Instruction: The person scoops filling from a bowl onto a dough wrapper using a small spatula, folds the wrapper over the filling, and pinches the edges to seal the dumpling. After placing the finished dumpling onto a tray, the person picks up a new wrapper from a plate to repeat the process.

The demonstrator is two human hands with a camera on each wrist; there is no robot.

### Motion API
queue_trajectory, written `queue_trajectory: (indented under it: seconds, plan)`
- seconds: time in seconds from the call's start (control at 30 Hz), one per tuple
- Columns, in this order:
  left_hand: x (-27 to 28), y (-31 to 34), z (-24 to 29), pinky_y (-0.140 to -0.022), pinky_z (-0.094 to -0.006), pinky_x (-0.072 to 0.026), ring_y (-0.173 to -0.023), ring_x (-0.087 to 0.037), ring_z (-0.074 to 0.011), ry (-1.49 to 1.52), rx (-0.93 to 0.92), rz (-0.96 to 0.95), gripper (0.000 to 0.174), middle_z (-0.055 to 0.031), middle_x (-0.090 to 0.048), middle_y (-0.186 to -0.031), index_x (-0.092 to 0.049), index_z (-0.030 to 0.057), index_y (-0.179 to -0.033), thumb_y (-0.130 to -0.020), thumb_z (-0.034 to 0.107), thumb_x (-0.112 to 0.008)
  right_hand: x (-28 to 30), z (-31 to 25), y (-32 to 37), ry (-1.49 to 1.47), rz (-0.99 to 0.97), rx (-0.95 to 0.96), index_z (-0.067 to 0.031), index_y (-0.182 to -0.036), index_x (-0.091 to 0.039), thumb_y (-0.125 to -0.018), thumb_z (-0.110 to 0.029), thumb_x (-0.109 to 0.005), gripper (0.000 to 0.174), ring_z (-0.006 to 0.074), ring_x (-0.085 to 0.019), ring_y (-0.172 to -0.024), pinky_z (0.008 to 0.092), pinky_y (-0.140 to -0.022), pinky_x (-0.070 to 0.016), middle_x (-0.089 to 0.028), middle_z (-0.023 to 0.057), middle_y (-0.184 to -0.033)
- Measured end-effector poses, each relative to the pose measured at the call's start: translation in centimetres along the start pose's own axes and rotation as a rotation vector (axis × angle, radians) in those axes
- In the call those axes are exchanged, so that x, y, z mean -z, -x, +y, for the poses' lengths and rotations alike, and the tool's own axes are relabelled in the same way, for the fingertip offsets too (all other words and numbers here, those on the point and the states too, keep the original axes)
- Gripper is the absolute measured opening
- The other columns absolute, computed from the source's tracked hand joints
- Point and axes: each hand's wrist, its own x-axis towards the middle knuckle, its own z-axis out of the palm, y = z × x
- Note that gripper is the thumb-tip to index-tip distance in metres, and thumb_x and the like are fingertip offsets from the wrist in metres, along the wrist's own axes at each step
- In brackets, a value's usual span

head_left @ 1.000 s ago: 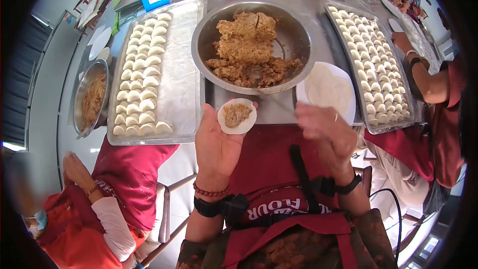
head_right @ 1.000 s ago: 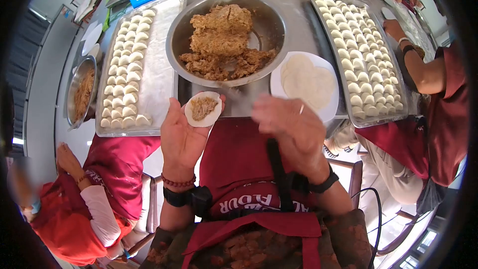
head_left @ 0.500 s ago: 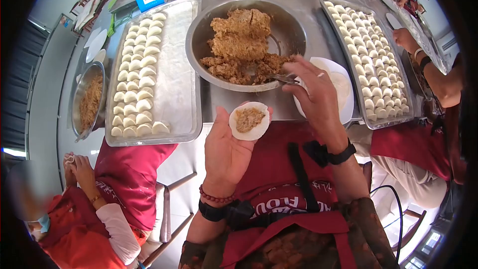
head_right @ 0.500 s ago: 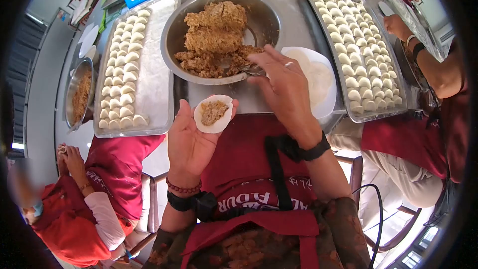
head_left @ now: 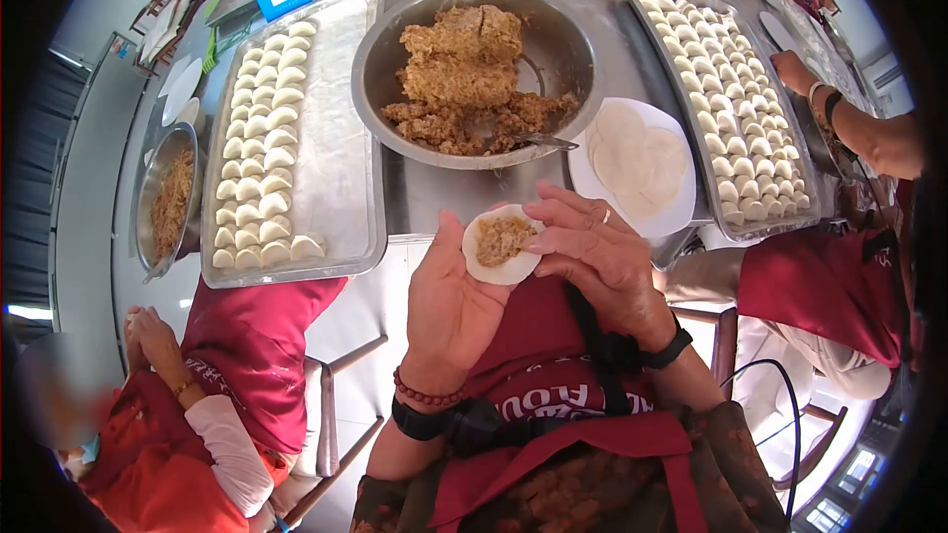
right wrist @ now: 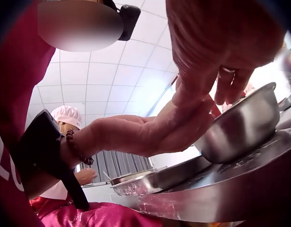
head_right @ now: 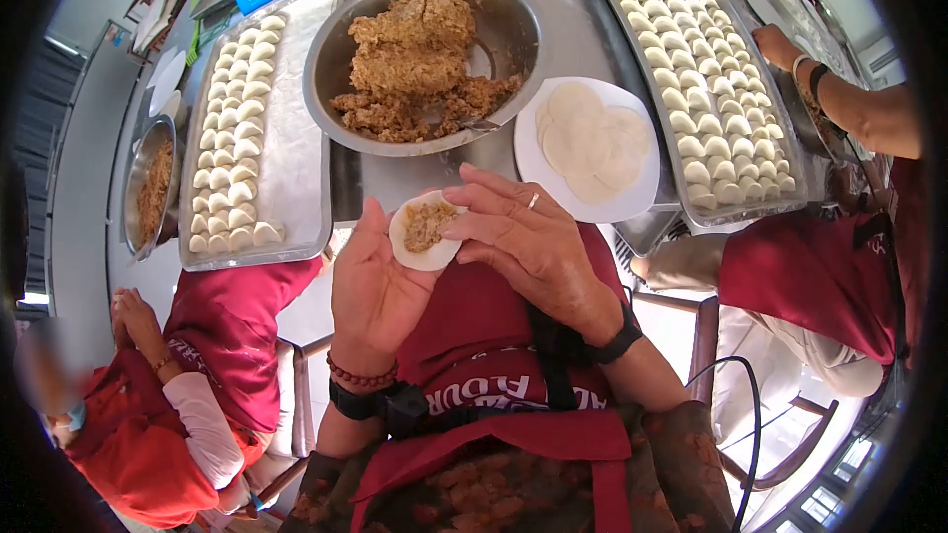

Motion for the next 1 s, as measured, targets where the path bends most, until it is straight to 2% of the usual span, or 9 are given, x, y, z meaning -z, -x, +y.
queue_trajectory:
  seconds: [0.1,0.2,0.3,0.4,0.5,0.7,0.8,0.9,1.0]
  plan:
    - [0.1,0.1,-0.3,-0.105,-0.0425,-0.0473,-0.122,-0.056,-0.0265,0.000,0.003,-0.032,0.051,-0.0179,-0.056,-0.131,-0.046,-0.0065,-0.131,-0.108,0.036,-0.032,-0.1,0.2,0.2,-0.079,-0.004,-0.019,-0.0103,-0.098,-0.070,-0.078,-0.010,-0.077,0.021,0.0304,-0.060,-0.122,0.0393,-0.096,-0.0490,-0.069,0.0066,-0.121]
    - [0.0,0.3,-0.9,-0.106,-0.0409,-0.0469,-0.123,-0.056,-0.0250,-0.153,-0.025,0.055,0.050,-0.0165,-0.056,-0.130,-0.044,-0.0064,-0.134,-0.107,0.035,-0.039,-0.4,0.3,0.3,-0.169,0.020,-0.082,-0.0094,-0.095,-0.070,-0.079,-0.009,-0.076,0.017,0.0314,-0.062,-0.119,0.0380,-0.094,-0.0503,-0.069,0.0079,-0.120]
    - [-1.4,0.7,-1.8,-0.102,-0.0408,-0.0502,-0.122,-0.056,-0.0243,-0.491,-0.088,0.048,0.047,-0.0145,-0.055,-0.133,-0.042,-0.0064,-0.137,-0.105,0.027,-0.048,-0.3,0.2,0.1,-0.170,0.036,-0.137,-0.0088,-0.095,-0.071,-0.080,-0.005,-0.074,0.016,0.0302,-0.064,-0.115,0.0357,-0.094,-0.0513,-0.069,0.0085,-0.119]
    - [-0.9,0.8,-3.0,-0.097,-0.0358,-0.0527,-0.117,-0.058,-0.0200,-0.766,-0.174,0.007,0.050,-0.0113,-0.057,-0.129,-0.041,-0.0069,-0.139,-0.099,0.016,-0.059,-0.7,0.0,0.2,-0.378,0.096,-0.342,-0.0071,-0.096,-0.072,-0.082,-0.003,-0.072,0.014,0.0232,-0.067,-0.108,0.0322,-0.090,-0.0531,-0.070,0.0104,-0.118]
    - [-1.1,0.9,-3.3,-0.088,-0.0293,-0.0545,-0.106,-0.061,-0.0161,-0.775,-0.195,0.067,0.048,-0.0095,-0.060,-0.123,-0.044,-0.0064,-0.138,-0.097,0.011,-0.063,-0.8,-0.9,-0.2,-0.501,0.120,-0.488,-0.0053,-0.097,-0.072,-0.085,-0.002,-0.070,0.012,0.0160,-0.067,-0.101,0.0292,-0.085,-0.0543,-0.069,0.0128,-0.117]
    - [0.4,0.6,-3.3,-0.067,-0.0222,-0.0467,-0.088,-0.059,-0.0102,-0.885,-0.289,0.084,0.041,-0.0079,-0.064,-0.111,-0.051,-0.0051,-0.134,-0.100,0.015,-0.060,-2.3,-0.4,-0.4,-0.602,0.153,-0.474,-0.0029,-0.102,-0.071,-0.088,-0.004,-0.070,0.014,0.0149,-0.067,-0.098,0.0276,-0.083,-0.0544,-0.068,0.0141,-0.120]
    - [0.3,0.6,-3.1,-0.065,-0.0222,-0.0447,-0.086,-0.058,-0.0100,-0.833,-0.325,0.114,0.040,-0.0098,-0.065,-0.112,-0.052,-0.0053,-0.132,-0.100,0.017,-0.059,-2.3,-1.0,-0.7,-0.653,0.175,-0.514,-0.0025,-0.112,-0.069,-0.089,-0.004,-0.069,0.023,0.0144,-0.067,-0.098,0.0277,-0.084,-0.0540,-0.068,0.0138,-0.120]
    - [-0.1,0.8,-2.9,-0.068,-0.0225,-0.0472,-0.091,-0.060,-0.0119,-0.736,-0.464,0.070,0.039,-0.0150,-0.062,-0.123,-0.054,-0.0054,-0.130,-0.099,0.018,-0.061,-3.0,-1.6,-0.8,-0.566,0.315,-0.469,0.0016,-0.120,-0.063,-0.091,-0.004,-0.067,0.030,0.0132,-0.067,-0.095,0.0270,-0.084,-0.0540,-0.068,0.0142,-0.118]
    - [-0.2,0.9,-2.9,-0.072,-0.0225,-0.0491,-0.096,-0.061,-0.0138,-0.709,-0.485,0.074,0.041,-0.0190,-0.055,-0.135,-0.054,-0.0052,-0.130,-0.098,0.020,-0.062,-2.2,-1.7,-0.6,-0.954,0.152,-0.688,0.0060,-0.123,-0.061,-0.093,-0.005,-0.065,0.032,0.0127,-0.066,-0.090,0.0263,-0.082,-0.0544,-0.068,0.0132,-0.113]
